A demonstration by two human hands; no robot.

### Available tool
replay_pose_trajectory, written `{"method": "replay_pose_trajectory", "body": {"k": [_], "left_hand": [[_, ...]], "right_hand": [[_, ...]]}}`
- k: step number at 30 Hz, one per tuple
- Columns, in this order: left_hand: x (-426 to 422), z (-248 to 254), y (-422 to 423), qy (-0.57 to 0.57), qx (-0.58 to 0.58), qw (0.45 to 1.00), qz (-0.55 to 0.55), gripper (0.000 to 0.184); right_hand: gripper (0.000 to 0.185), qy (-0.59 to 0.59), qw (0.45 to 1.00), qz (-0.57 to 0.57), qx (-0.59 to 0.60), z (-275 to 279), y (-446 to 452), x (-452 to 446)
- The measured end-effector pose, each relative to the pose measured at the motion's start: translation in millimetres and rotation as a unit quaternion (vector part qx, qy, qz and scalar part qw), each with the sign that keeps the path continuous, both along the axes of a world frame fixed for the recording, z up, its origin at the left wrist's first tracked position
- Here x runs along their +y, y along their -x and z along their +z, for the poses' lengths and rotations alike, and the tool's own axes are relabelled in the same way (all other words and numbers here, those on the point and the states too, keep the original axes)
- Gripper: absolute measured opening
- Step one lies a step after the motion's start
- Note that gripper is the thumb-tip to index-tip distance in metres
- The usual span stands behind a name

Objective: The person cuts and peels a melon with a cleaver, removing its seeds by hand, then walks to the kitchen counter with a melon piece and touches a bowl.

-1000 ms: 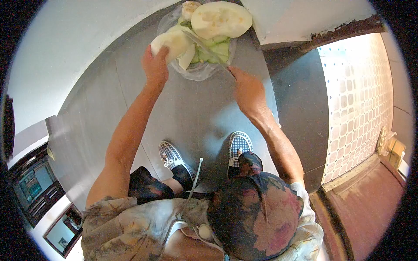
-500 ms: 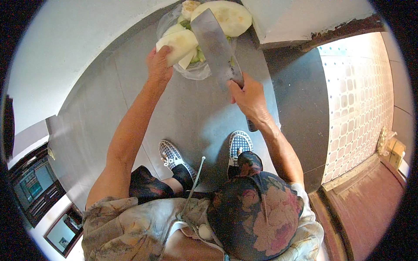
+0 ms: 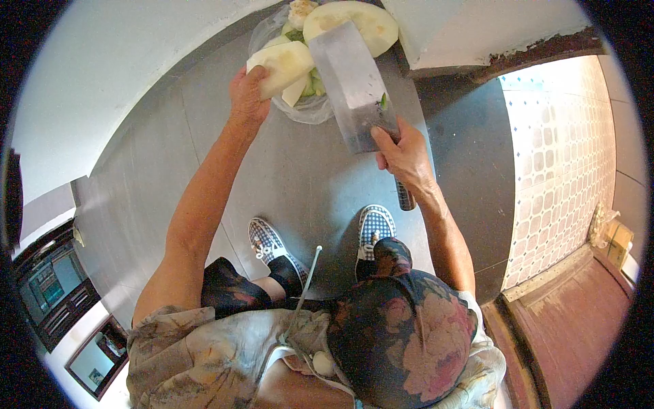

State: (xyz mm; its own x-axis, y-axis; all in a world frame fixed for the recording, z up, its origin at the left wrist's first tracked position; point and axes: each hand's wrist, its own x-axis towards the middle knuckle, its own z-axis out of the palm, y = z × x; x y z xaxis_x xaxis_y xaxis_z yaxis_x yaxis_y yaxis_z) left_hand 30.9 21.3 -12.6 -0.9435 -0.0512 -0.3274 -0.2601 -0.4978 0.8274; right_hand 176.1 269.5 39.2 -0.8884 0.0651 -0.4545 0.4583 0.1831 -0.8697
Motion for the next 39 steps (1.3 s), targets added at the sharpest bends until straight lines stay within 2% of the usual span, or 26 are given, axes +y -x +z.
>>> {"method": "replay_pose_trajectory", "body": {"k": [6, 9, 15, 25, 27, 32, 37, 39], "left_hand": [[-0.1, 1.0, 1.2, 0.017, -0.003, 1.0, -0.007, 0.033], [-2.2, -1.8, 0.8, 0.008, 0.01, 1.0, -0.022, 0.038], [-10.0, -4.8, 2.5, 0.031, -0.004, 0.996, -0.08, 0.039], [-10.4, 4.1, 3.4, 0.029, -0.018, 0.994, -0.109, 0.039], [-6.9, 4.3, 2.4, 0.055, 0.0, 0.993, -0.105, 0.041], [3.8, 1.6, 3.2, -0.003, -0.022, 0.999, -0.043, 0.041], [13.6, 0.7, -1.6, -0.055, -0.035, 0.998, -0.006, 0.04], [18.1, 0.9, -6.1, -0.054, -0.018, 0.998, -0.02, 0.039]], "right_hand": [[0.024, 0.007, 1.0, 0.0, 0.001, -5.1, -0.6, 4.3], [0.024, 0.013, 1.0, 0.011, 0.0, -7.6, 0.2, 8.8], [0.025, -0.017, 0.999, 0.045, -0.025, -8.7, 3.7, 17.2], [0.025, -0.011, 0.998, 0.059, -0.02, -6.8, 8.0, 22.4], [0.025, -0.058, 0.997, 0.045, 0.02, -11.5, 7.1, 18.2], [0.02, -0.193, 0.974, 0.054, 0.105, -22.1, 2.0, 6.1], [0.034, -0.257, 0.918, 0.079, 0.29, -20.7, -5.6, -18.4], [0.039, -0.291, 0.903, 0.1, 0.299, -22.5, -5.6, -24.4]]}}
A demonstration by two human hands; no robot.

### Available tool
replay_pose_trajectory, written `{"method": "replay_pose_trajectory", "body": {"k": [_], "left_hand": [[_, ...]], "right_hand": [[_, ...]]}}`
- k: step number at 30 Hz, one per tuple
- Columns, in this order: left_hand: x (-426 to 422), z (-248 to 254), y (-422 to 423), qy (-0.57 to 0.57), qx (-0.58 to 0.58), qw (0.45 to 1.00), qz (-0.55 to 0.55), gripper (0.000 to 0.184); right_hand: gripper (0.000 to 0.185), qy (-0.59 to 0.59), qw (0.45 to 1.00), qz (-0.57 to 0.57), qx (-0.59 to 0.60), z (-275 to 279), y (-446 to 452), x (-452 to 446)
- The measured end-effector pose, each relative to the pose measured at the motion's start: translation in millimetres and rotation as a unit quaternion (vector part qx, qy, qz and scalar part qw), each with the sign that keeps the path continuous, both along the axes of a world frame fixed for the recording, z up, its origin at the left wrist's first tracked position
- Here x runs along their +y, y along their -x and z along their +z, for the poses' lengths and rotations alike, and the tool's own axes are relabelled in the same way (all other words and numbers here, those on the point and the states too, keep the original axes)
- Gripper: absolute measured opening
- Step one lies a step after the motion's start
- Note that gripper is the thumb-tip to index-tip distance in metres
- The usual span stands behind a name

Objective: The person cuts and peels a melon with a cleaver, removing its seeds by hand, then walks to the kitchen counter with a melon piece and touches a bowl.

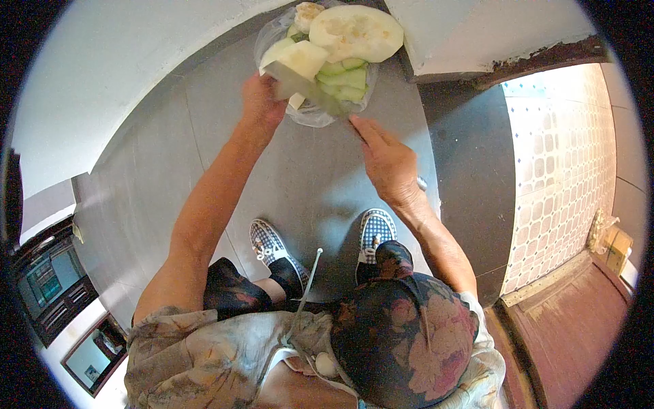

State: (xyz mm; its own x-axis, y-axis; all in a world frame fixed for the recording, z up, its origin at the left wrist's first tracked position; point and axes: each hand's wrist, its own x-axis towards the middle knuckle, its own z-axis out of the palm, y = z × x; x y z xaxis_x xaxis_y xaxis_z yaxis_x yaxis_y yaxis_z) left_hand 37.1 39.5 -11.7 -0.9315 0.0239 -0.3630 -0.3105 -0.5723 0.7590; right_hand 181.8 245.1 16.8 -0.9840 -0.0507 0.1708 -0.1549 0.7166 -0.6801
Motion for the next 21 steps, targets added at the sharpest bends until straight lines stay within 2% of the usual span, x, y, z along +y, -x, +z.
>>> {"method": "replay_pose_trajectory", "body": {"k": [3, 9, 11, 13, 15, 17, 21], "left_hand": [[-1.2, 2.2, -2.6, -0.1, -0.002, 0.995, -0.023, 0.036], [-1.5, -4.8, -8.5, -0.036, -0.003, 0.999, -0.005, 0.037], [-4.2, -12.9, -9.0, 0.042, -0.01, 0.999, -0.029, 0.038], [0.3, -1.1, -11.5, 0.06, -0.034, 0.997, -0.022, 0.039], [8.0, 10.9, -16.3, 0.018, -0.073, 0.997, 0.02, 0.04], [-3.8, -9.3, -13.1, 0.012, -0.062, 0.998, 0.001, 0.035], [-9.1, -8.9, -13.0, 0.039, -0.078, 0.996, -0.016, 0.028]], "right_hand": [[0.041, -0.039, 0.999, 0.014, 0.011, 8.7, 0.1, -7.1], [0.044, -0.062, 0.998, 0.015, 0.03, 10.0, 1.5, -10.0], [0.045, -0.076, 0.996, 0.014, 0.048, 10.5, 2.7, -10.8], [0.048, -0.086, 0.994, 0.01, 0.071, 4.0, 4.2, -9.5], [0.049, -0.091, 0.992, 0.013, 0.086, 2.1, 4.4, -7.6], [0.049, -0.089, 0.991, 0.024, 0.093, 4.7, 5.0, -5.6], [0.047, -0.112, 0.988, 0.038, 0.095, 5.9, 7.9, -2.8]]}}
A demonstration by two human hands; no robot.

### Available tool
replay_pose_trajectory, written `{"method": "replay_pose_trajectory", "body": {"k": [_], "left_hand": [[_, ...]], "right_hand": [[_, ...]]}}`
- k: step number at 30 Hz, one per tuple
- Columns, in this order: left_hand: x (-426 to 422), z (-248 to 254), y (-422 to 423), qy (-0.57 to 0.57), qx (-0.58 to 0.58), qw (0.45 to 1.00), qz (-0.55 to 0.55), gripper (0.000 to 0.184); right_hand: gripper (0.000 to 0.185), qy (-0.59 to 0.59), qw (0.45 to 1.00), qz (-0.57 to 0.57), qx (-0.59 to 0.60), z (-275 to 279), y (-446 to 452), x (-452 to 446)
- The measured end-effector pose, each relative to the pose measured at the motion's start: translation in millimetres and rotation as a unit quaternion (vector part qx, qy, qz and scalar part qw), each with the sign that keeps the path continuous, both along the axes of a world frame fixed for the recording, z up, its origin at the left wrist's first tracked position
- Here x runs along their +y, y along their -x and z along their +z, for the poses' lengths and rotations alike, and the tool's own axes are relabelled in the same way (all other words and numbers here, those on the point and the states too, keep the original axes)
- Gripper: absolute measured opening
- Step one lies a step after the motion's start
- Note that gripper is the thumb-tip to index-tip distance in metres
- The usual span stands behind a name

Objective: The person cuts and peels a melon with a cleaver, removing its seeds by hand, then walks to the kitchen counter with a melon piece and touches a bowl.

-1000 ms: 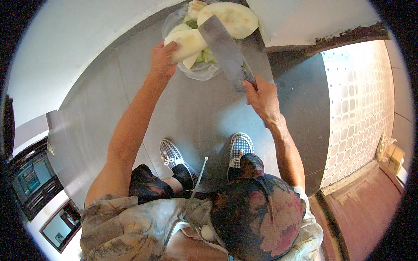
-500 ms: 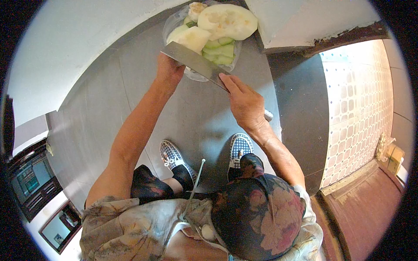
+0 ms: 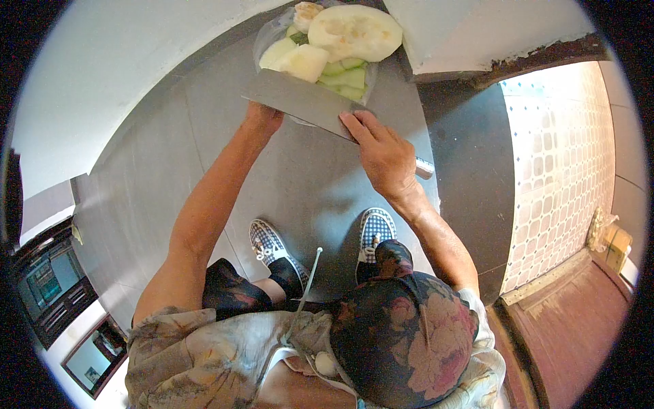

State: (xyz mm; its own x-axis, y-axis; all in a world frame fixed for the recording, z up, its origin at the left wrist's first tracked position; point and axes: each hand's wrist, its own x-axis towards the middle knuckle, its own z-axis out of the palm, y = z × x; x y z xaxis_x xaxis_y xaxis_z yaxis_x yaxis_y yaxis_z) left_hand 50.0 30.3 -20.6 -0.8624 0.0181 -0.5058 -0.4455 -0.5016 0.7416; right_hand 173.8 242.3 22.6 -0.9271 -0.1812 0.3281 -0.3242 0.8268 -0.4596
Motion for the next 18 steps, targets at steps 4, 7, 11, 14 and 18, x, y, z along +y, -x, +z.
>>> {"method": "replay_pose_trajectory", "body": {"k": [4, 7, 11, 14, 18], "left_hand": [[-0.5, 5.1, -3.2, -0.012, 0.0, 1.0, -0.013, 0.03], [-3.9, 8.0, -6.4, -0.008, 0.029, 0.998, -0.055, 0.032], [-14.1, 1.2, -0.8, -0.012, 0.022, 0.995, -0.097, 0.034], [-26.2, 3.2, 1.7, -0.036, 0.01, 0.987, -0.156, 0.034], [-34.1, 3.2, 2.3, -0.022, -0.024, 0.983, -0.181, 0.034]], "right_hand": [[0.046, 0.007, 1.0, -0.007, -0.004, -7.5, 1.6, 0.7], [0.042, 0.019, 0.999, -0.012, -0.037, -11.1, 6.2, 1.6], [0.036, 0.027, 0.999, -0.02, -0.03, -24.4, 11.9, 2.5], [0.033, 0.03, 0.998, -0.025, -0.043, -36.3, 15.8, 4.2], [0.03, 0.037, 0.998, -0.022, -0.042, -45.2, 23.5, 5.3]]}}
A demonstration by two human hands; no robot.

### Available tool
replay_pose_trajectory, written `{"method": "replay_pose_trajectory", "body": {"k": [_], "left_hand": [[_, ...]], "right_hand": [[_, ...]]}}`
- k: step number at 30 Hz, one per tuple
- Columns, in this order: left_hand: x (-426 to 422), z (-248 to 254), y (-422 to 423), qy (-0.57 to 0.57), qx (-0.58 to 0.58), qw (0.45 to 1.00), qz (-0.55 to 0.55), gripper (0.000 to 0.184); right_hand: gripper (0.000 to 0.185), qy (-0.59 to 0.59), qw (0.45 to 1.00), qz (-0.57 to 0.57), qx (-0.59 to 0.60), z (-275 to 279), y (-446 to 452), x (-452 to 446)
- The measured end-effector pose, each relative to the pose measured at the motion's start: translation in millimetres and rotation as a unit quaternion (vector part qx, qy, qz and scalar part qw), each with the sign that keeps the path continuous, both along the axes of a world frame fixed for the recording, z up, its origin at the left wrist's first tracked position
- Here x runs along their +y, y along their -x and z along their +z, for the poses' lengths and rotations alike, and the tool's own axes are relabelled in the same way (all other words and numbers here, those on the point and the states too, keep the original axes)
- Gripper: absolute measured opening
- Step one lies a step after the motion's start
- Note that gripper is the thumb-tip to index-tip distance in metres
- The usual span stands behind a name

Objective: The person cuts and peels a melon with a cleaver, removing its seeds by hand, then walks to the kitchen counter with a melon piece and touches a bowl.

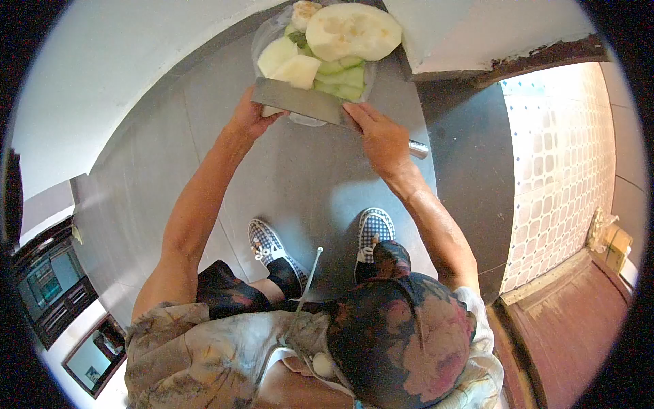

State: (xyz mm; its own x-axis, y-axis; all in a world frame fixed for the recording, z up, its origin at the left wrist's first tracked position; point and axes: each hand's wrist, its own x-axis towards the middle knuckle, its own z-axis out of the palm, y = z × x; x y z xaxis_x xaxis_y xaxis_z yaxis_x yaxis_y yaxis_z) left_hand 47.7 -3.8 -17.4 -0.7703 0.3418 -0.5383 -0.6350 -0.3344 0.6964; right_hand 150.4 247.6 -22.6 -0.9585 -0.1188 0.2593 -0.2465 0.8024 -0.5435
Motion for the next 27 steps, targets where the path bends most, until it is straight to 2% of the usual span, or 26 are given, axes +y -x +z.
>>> {"method": "replay_pose_trajectory", "body": {"k": [3, 6, 8, 11, 15, 18, 21, 25, 27], "left_hand": [[0.4, 0.4, 0.6, 0.024, -0.024, 0.999, 0.017, 0.035], [-4.4, -7.8, 4.5, -0.015, -0.049, 0.998, 0.024, 0.033], [4.2, -18.2, 2.9, -0.015, -0.071, 0.997, -0.017, 0.033], [5.4, -23.1, 1.1, -0.033, -0.086, 0.996, -0.016, 0.036], [0.7, -8.3, 6.8, -0.029, -0.133, 0.991, -0.012, 0.036], [6.2, 9.9, -4.4, -0.041, -0.107, 0.983, -0.143, 0.04], [15.3, 0.7, -6.8, -0.093, -0.046, 0.982, -0.159, 0.046], [5.3, 8.2, -8.1, -0.089, 0.002, 0.982, -0.165, 0.054], [4.6, 8.3, -4.4, -0.097, 0.004, 0.982, -0.165, 0.06]], "right_hand": [[0.028, 0.002, 1.0, 0.004, -0.025, 4.8, 4.2, -5.7], [0.03, -0.004, 0.997, 0.008, -0.074, 12.2, 9.9, -10.9], [0.031, -0.007, 0.996, 0.013, -0.089, 10.3, 17.5, -12.9], [0.029, -0.036, 0.996, 0.03, -0.07, -1.8, 34.2, -13.1], [0.034, -0.033, 0.986, 0.023, -0.162, 6.9, 45.7, -20.3], [0.035, -0.062, 0.976, 0.021, -0.21, 11.2, 55.8, -18.1], [0.033, -0.061, 0.978, 0.038, -0.197, -9.8, 68.6, -6.2], [0.025, 0.027, 0.978, 0.028, -0.203, -7.7, 65.3, 0.4], [0.027, 0.07, 0.973, 0.015, -0.221, -2.8, 64.1, 4.9]]}}
